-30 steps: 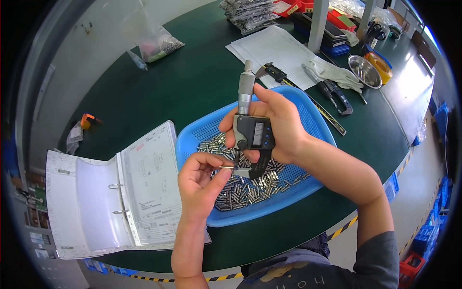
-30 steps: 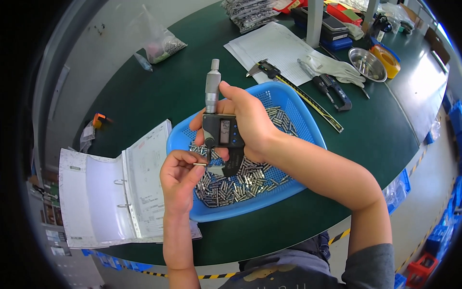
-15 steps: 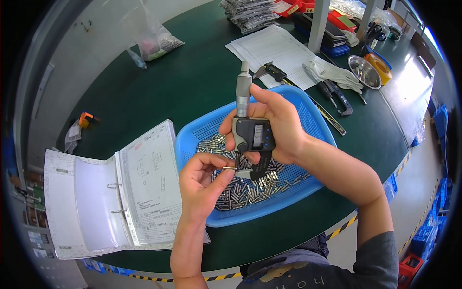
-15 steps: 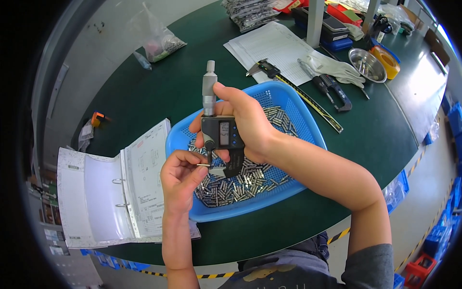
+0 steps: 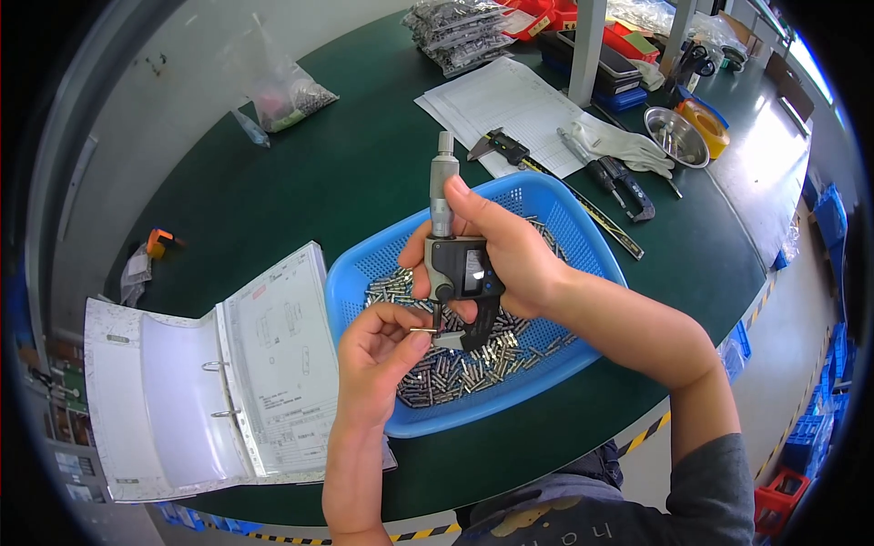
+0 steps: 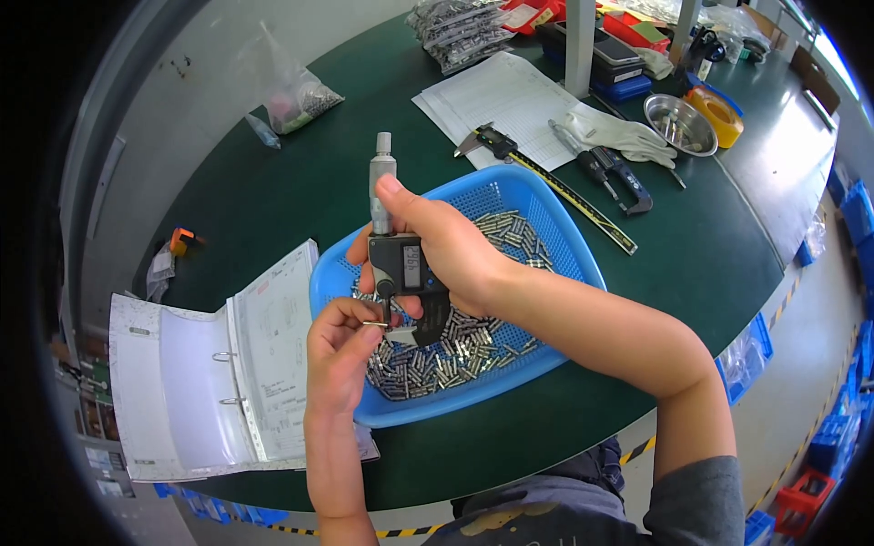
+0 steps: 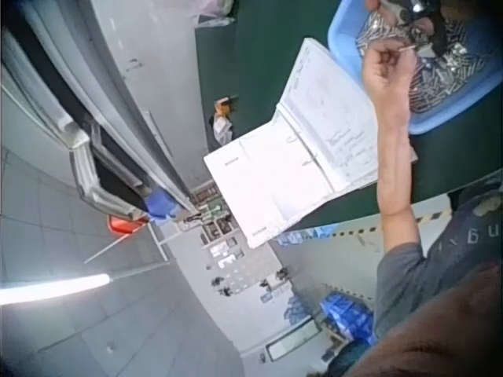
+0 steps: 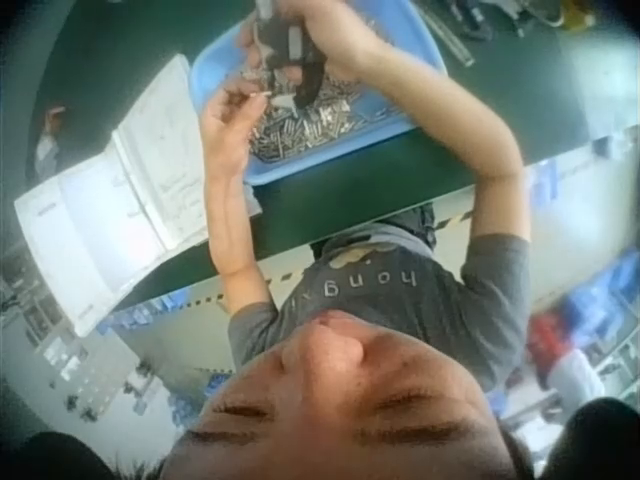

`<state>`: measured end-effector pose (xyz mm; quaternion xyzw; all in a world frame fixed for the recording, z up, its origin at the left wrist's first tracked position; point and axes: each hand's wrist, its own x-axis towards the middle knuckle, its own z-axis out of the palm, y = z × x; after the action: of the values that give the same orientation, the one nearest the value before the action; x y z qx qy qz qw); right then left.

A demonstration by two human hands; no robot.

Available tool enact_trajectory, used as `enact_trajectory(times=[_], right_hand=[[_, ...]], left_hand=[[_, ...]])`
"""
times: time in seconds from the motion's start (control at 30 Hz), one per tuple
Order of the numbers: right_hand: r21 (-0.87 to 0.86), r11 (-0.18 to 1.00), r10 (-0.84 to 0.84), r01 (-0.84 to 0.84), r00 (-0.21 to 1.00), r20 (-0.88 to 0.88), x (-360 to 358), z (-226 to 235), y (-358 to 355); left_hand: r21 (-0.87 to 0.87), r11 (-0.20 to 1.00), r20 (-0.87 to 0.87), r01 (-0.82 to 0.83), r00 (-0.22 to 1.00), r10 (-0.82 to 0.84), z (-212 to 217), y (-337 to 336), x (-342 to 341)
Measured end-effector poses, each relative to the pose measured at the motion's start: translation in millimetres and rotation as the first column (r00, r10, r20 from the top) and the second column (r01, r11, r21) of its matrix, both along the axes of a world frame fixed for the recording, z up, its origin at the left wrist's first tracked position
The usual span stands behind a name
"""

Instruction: Performing quality control by measuring the dimensions of small metal parts using a digital micrometer and reference drawings in a binder.

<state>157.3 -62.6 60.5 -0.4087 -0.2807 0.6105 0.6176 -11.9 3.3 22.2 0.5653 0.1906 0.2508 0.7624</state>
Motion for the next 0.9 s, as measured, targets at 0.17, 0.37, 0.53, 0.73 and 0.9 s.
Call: enact_trajectory(times=[0.17,0.37,0.53,0.73,0.9], right_hand=[[0.006,1.0,0.01,-0.009,0.999,-0.032,-2.1,2.2,1.0],[-0.021,1.0,0.0,-0.001,0.998,-0.066,1.0,0.6,-0.2],[-0.021,1.0,0.008,-0.01,0.998,-0.065,1.4,1.8,0.3],[-0.023,0.999,0.021,-0.023,0.997,-0.074,0.5,0.4,0.7],[-0.007,0.999,0.036,-0.037,0.996,-0.082,1.5,-0.2,0.7]], left_hand=[[0.017,0.996,0.081,-0.087,0.993,0.086,5.1,-0.3,-2.1],[0.089,0.988,0.074,-0.129,0.99,0.123,3.3,-3.3,1.7],[0.315,0.948,0.063,-0.047,0.998,0.028,0.9,0.9,-1.2],[0.221,0.973,0.068,-0.074,0.996,0.06,1.8,-3.8,1.1],[0.244,0.969,0.047,-0.048,0.998,0.037,2.4,-3.7,1.1]])
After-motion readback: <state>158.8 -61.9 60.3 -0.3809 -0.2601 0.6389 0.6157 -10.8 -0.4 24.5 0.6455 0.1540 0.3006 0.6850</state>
